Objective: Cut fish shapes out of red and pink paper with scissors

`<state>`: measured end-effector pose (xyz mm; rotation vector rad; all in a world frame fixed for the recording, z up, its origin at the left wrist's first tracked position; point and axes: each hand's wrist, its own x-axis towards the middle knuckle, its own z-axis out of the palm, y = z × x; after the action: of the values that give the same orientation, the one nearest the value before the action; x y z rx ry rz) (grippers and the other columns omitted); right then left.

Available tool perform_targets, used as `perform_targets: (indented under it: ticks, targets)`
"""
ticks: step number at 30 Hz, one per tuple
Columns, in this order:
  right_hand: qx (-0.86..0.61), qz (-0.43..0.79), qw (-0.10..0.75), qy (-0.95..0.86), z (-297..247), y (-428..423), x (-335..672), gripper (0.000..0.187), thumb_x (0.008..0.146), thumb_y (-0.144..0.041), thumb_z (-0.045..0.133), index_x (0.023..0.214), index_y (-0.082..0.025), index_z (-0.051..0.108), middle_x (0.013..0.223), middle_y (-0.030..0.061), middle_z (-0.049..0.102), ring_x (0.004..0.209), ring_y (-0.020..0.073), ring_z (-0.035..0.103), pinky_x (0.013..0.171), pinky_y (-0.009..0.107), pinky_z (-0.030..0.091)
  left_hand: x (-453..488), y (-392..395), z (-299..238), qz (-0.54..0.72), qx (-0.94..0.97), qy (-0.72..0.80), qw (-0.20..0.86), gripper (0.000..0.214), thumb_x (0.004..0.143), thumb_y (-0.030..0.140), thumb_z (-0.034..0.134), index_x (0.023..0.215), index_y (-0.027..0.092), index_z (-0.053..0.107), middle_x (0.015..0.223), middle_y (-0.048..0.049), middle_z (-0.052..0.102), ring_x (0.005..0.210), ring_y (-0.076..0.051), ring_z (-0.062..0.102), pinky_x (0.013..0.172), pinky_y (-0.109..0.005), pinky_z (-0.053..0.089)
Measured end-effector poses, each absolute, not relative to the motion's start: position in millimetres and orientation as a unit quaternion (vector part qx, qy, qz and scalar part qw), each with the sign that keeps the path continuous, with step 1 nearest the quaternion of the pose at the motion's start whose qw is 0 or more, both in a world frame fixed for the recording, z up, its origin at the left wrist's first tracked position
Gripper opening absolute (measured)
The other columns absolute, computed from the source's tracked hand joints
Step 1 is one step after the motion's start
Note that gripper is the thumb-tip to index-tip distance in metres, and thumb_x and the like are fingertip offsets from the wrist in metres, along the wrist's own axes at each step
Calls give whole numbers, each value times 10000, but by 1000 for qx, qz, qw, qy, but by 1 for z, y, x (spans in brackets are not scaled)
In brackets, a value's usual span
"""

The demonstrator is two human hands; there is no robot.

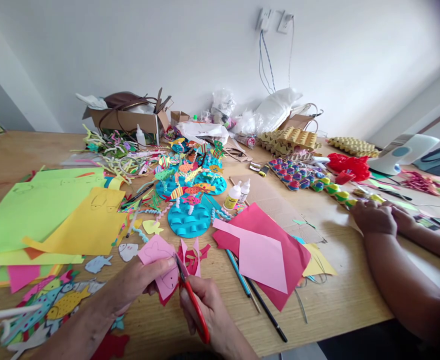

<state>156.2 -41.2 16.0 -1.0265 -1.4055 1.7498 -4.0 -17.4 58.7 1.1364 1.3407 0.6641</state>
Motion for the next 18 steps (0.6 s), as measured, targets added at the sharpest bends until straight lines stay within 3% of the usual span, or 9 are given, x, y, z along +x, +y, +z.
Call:
perform_targets:
  ticks: [7,18]
  targets:
    - [-382,683,329,-529,25,-40,155,402,803,-501,455,561,-182,419,377,-69,365,321,56,322,315,153,252,-4,-17,59,276,498,563,599,324,718,459,521,566,173,521,451,45,489,416,-91,372,405,-218,256]
    - [-375,680,339,-532,18,-41,156,386,827,-436,463,543,-182,400,390,-74,357,321,45,295,305,147,234,-8,-16,57,256,496,577,596,338,685,486,527,572,168,519,464,39,483,422,-92,365,413,-219,242]
